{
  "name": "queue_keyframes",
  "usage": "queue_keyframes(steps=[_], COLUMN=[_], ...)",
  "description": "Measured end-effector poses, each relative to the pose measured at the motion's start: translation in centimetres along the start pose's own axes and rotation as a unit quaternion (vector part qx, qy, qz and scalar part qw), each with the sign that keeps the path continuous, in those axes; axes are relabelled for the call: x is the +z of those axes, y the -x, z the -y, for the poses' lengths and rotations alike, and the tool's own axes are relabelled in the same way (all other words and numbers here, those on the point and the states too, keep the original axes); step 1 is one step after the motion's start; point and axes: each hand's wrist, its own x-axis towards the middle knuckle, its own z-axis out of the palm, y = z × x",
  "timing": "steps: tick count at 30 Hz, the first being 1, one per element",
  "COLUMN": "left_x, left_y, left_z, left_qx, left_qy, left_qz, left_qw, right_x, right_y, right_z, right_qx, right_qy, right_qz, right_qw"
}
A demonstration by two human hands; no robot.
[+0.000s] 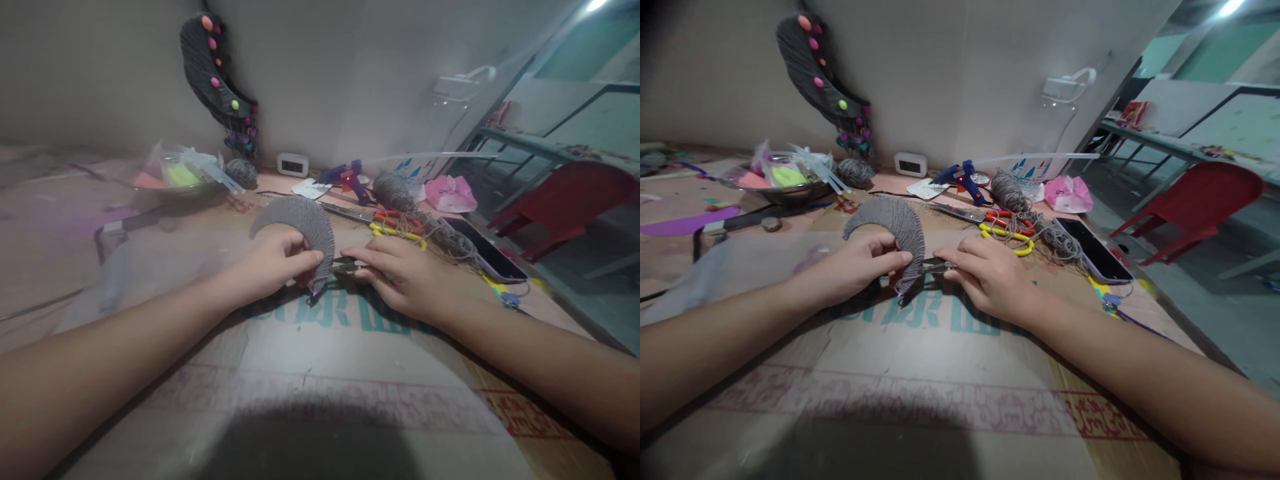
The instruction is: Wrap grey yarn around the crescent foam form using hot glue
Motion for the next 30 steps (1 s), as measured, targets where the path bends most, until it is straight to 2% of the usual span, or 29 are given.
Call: queue_keyframes(steps=[7,14,19,23,30], left_x=[-0.08,-0.06,-0.08,-0.06,-0.08], left_y=[0.03,-0.08,-0.02,-0.03,-0.06], left_z=[-0.04,-0.16,-0.04,0.17,0.03], left_qx=[0.015,-0.009,-0.01,0.003,-0.004], left_qy=[-0.003,0.009,0.002,0.008,0.029], left_qz=[0.001,0.007,0.007,0.004,0.004], left_qw=[1.0,1.0,1.0,1.0,1.0], right_x=[0.49,0.55,0.25,0.09,0.07], right_y=[0.0,-0.04,-0.06,-0.05,-0.05], right_z=[-0.21,-0.31,-0.08,0.1,-0.05], right_qx=[-0.017,-0.02,0.008,0.049,0.027], right_qy=[0.0,-0.01,-0.031,-0.05,-0.044], right_qz=[-0.015,-0.019,-0.004,-0.036,-0.008], right_qw=[1.0,1.0,0.999,0.997,0.999])
